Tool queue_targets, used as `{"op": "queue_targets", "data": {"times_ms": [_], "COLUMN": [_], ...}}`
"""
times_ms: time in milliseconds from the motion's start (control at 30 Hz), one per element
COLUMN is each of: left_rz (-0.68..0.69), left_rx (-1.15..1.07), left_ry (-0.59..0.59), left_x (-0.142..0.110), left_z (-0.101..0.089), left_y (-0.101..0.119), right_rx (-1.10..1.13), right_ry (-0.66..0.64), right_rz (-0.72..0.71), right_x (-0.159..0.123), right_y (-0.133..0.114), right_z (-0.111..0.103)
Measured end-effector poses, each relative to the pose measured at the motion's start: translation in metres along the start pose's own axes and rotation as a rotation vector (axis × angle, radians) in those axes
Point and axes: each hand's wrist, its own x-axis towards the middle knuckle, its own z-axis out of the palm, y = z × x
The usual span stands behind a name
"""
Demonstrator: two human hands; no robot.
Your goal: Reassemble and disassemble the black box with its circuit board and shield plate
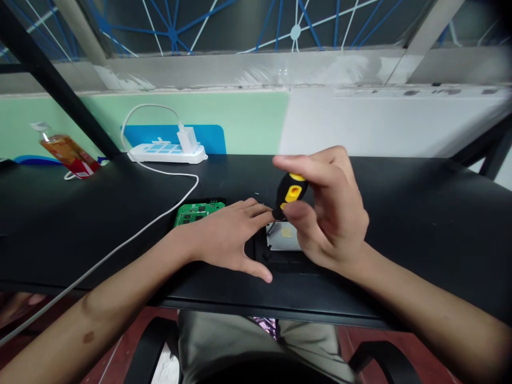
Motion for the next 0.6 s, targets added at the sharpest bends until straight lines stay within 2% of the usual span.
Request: {"op": "queue_targets", "data": {"times_ms": [167, 400, 600], "left_rz": [0.025, 0.008, 0.007], "left_rx": [-0.006, -0.016, -0.020], "left_ry": [0.011, -0.015, -0.013], "left_x": [0.0005, -0.0001, 0.0001], "left_z": [0.0002, -0.0018, -0.0022], "left_y": [-0.0012, 0.0008, 0.0014], "right_rx": [0.104, 0.088, 0.135], "right_ry": [-0.113, -0.064, -0.106], "right_rz": [0.146, 0.033, 0.072], "right_x": [-0.0060, 0.0004, -0.0012], "right_y": [-0.0033, 0.0007, -0.0017], "right_z": [0.0013, 0.0022, 0.0022]}}
